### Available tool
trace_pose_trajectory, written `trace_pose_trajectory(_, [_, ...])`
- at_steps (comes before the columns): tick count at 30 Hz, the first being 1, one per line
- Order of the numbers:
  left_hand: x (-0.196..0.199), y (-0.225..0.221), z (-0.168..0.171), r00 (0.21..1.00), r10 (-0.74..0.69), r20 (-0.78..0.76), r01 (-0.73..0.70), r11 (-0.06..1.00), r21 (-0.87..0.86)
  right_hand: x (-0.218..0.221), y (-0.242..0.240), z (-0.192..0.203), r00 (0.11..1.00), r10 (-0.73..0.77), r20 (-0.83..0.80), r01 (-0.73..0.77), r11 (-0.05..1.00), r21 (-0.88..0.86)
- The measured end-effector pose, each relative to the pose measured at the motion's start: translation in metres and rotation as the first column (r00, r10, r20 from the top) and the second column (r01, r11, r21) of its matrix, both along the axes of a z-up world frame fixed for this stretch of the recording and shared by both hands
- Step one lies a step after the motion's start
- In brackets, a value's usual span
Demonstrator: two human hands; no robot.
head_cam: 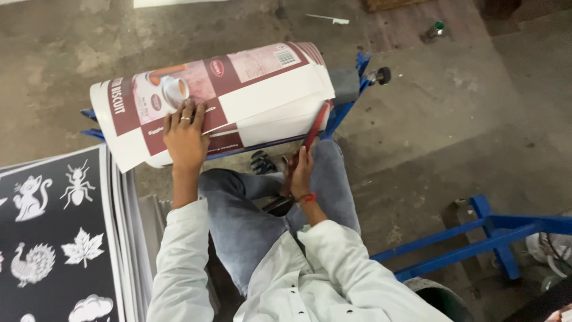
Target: The person applies large printed labels onto a metal cylinder by hand and with a red handheld tool, smoothing the paper onto the surface.
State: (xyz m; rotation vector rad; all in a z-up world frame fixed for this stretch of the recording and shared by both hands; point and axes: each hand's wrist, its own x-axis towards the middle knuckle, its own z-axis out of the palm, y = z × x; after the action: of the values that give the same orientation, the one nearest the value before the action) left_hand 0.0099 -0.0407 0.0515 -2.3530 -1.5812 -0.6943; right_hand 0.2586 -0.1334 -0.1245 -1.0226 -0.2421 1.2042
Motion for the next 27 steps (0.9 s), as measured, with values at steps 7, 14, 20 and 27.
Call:
trace_pose_trajectory(7, [-0.002,0.013,0.000,1.000,-0.012,0.002,0.012,0.998,0.055,0.137,0.028,0.044,0.019,0.220,0.975,-0.357,0.913,-0.199])
trace_pose_trajectory(14, [0.000,0.018,0.001,1.000,-0.016,0.020,0.015,0.999,0.049,0.215,0.097,0.112,-0.240,-0.024,0.971,-0.339,0.939,-0.060])
trace_pose_trajectory(20, [-0.001,0.016,-0.001,0.999,0.012,0.032,-0.014,0.999,0.050,0.200,0.086,0.090,-0.063,-0.080,0.995,-0.390,0.920,0.049])
trace_pose_trajectory(27, [-0.002,0.011,-0.002,1.000,0.026,-0.006,-0.025,0.995,0.098,0.222,0.106,0.093,-0.286,-0.146,0.947,-0.439,0.899,0.006])
